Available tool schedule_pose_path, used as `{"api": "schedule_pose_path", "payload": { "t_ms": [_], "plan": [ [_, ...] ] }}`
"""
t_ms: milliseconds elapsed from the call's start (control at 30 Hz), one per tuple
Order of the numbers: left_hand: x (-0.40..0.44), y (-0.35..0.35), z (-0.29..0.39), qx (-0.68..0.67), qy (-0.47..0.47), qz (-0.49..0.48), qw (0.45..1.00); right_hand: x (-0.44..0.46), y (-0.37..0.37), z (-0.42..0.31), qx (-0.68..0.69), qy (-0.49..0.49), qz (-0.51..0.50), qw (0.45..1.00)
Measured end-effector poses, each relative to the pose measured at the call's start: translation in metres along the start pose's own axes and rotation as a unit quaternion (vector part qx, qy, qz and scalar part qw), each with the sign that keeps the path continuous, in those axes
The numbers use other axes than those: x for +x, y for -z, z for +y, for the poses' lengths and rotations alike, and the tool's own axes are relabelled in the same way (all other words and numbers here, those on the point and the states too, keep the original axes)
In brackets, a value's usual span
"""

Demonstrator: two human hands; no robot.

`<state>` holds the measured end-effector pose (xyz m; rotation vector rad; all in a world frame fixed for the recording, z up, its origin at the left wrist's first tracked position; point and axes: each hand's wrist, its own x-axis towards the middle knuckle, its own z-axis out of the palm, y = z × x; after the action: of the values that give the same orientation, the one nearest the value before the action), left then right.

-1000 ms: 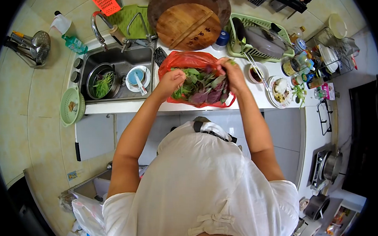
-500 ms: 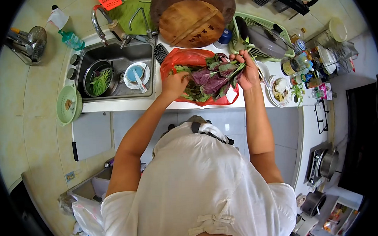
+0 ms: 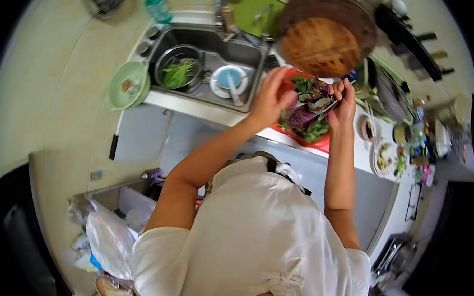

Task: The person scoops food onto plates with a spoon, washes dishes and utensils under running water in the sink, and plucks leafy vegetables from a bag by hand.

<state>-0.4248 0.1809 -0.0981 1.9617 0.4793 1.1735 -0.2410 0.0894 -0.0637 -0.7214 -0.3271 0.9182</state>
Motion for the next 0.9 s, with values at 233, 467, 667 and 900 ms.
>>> {"api": "schedule_pose_path", "payload": {
  "t_ms": [233, 467, 667, 900],
  "plan": [
    [-0.013, 0.039, -0.006, -0.067, 0.05, -0.131, 0.988, -0.001, -0.063, 0.088, 0.061, -0.115, -0.07, 0.989],
    [-0.027, 0.106, -0.051, 0.056, 0.099, -0.065, 0.991, 0.0, -0.083, 0.137, -0.092, -0.231, -0.137, 0.959],
    [0.0, 0.198, -0.092, 0.372, -0.029, -0.025, 0.927, -0.008, -0.1, 0.142, -0.17, -0.24, -0.201, 0.934],
    [0.039, 0.285, -0.199, 0.586, 0.128, -0.095, 0.795, -0.012, -0.004, 0.13, -0.291, -0.205, -0.074, 0.932]
  ]
}}
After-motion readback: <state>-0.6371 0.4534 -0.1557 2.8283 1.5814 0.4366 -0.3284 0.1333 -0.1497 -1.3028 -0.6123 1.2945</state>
